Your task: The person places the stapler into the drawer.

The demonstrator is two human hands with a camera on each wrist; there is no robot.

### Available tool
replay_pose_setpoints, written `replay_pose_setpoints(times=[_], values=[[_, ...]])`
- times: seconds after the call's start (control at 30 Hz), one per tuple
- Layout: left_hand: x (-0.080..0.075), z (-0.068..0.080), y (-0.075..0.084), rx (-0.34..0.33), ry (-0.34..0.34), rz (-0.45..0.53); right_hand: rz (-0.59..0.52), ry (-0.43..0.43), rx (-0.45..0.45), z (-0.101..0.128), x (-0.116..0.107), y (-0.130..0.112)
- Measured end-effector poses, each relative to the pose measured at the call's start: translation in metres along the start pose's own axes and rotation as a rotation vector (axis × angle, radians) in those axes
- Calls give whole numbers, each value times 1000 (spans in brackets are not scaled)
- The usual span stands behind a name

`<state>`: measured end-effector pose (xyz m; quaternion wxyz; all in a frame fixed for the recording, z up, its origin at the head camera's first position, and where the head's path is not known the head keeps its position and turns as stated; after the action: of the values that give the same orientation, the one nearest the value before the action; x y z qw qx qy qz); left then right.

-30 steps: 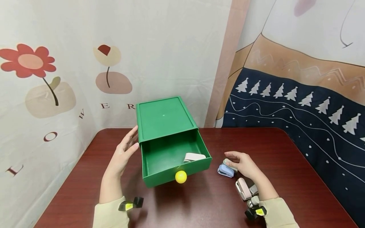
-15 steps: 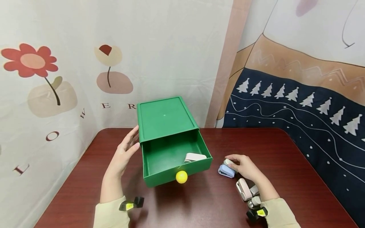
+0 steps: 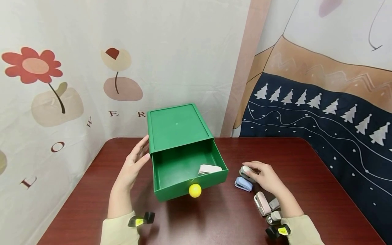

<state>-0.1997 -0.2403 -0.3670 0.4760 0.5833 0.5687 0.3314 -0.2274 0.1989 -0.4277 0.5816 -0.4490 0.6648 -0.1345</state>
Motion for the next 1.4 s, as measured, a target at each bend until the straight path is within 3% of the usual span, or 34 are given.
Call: replay_pose_setpoints(times=[0.37, 0.83, 1.13, 1.4], values=[[0, 1, -2, 9, 1, -4, -39, 82, -72, -3, -20, -42], [-1, -1, -2, -10, 16, -5, -79, 249, -362, -18, -46, -113], [0, -1, -1, 6, 8, -4, -181, 245, -458, -35, -49, -145], [0, 0, -2, -7, 12, -11, -257, 129, -539, -50, -34, -165]])
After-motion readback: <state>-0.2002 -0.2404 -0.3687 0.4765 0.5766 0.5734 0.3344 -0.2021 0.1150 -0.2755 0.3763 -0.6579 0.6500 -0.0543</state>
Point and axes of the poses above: each hand's wrist, its own z-axis away from the middle knuckle, its own x-axis out of the palm, y = z × x, the point moved 3 cm from there along -z, towards the middle knuckle, and after that the axes turned 3 degrees about -z, right-handed, at the moved point
